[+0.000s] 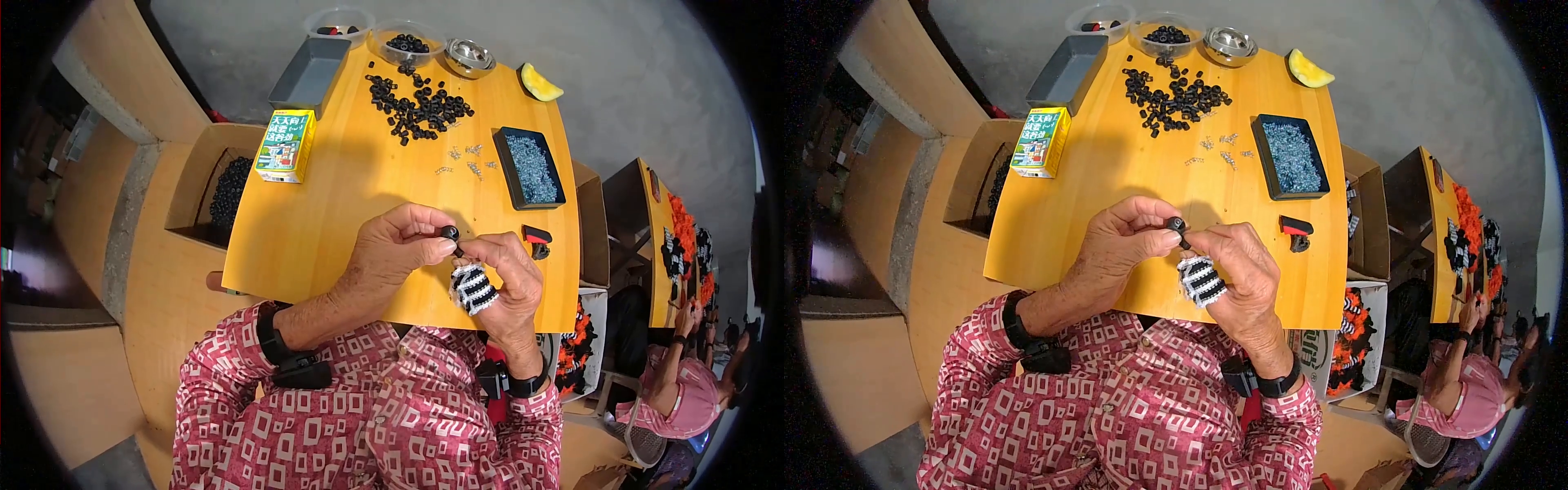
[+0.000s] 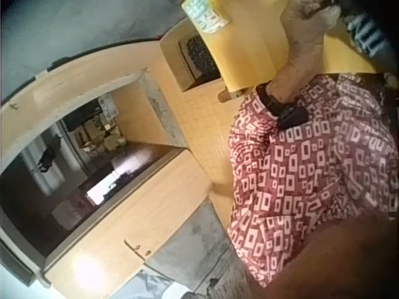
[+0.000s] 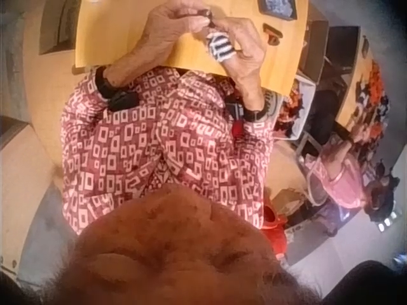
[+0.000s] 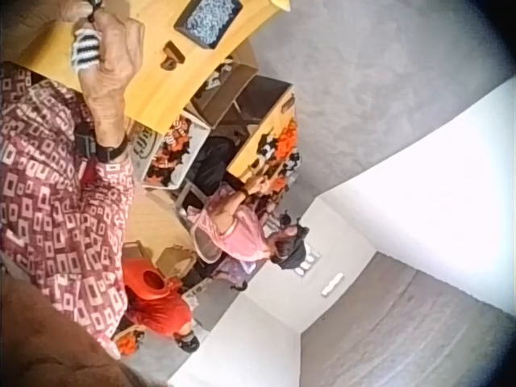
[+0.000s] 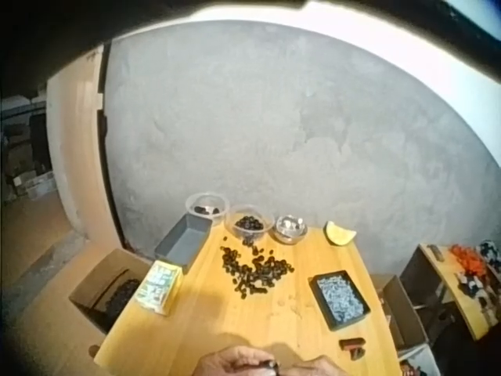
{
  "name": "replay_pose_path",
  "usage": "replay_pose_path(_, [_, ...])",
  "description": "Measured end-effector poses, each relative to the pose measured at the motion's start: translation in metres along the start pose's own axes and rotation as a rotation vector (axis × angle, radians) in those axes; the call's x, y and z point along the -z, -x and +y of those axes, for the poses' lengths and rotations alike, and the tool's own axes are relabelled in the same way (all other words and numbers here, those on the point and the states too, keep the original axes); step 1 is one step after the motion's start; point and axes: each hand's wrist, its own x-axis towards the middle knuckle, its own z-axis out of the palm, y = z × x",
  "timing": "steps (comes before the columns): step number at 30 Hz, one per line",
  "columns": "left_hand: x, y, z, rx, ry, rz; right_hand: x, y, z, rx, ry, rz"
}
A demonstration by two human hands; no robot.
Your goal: The person assembles craft items by inserting black components into small striped knitted fabric sleeves by hand.
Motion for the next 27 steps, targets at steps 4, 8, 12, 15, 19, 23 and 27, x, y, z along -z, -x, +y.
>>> replay_pose_path(4, [-0.003, 0.001, 0.001, 0.035, 0.027, -0.016, 0.003, 0.003, 0.001, 0.021, 0.04, 0.01])
replay_pose_path(8, [-0.004, 0.001, 0.0, 0.025, 0.012, -0.015, 0.002, 0.004, 0.0, -0.03, 0.009, 0.02])
replay_pose_path(12, [-0.003, 0.0, -0.004, -0.004, 0.018, -0.004, -0.002, 0.005, -0.001, -0.071, -0.004, 0.046])
replay_pose_path(15, [-0.001, 0.0, -0.006, -0.006, 0.013, 0.013, -0.004, 0.004, -0.001, -0.099, 0.012, 0.043])
replay_pose_path(19, [-0.002, 0.001, -0.006, 0.0, 0.029, 0.0, -0.005, 0.006, 0.001, -0.032, 0.059, 0.047])
replay_pose_path(23, [0.0, 0.001, -0.007, 0.008, 0.043, -0.008, -0.009, 0.005, 0.001, 0.062, 0.134, 0.068])
replay_pose_path(27, [0.0, 0.001, -0.008, 0.0, 0.028, 0.016, -0.008, 0.007, 0.001, 0.038, 0.086, 0.051])
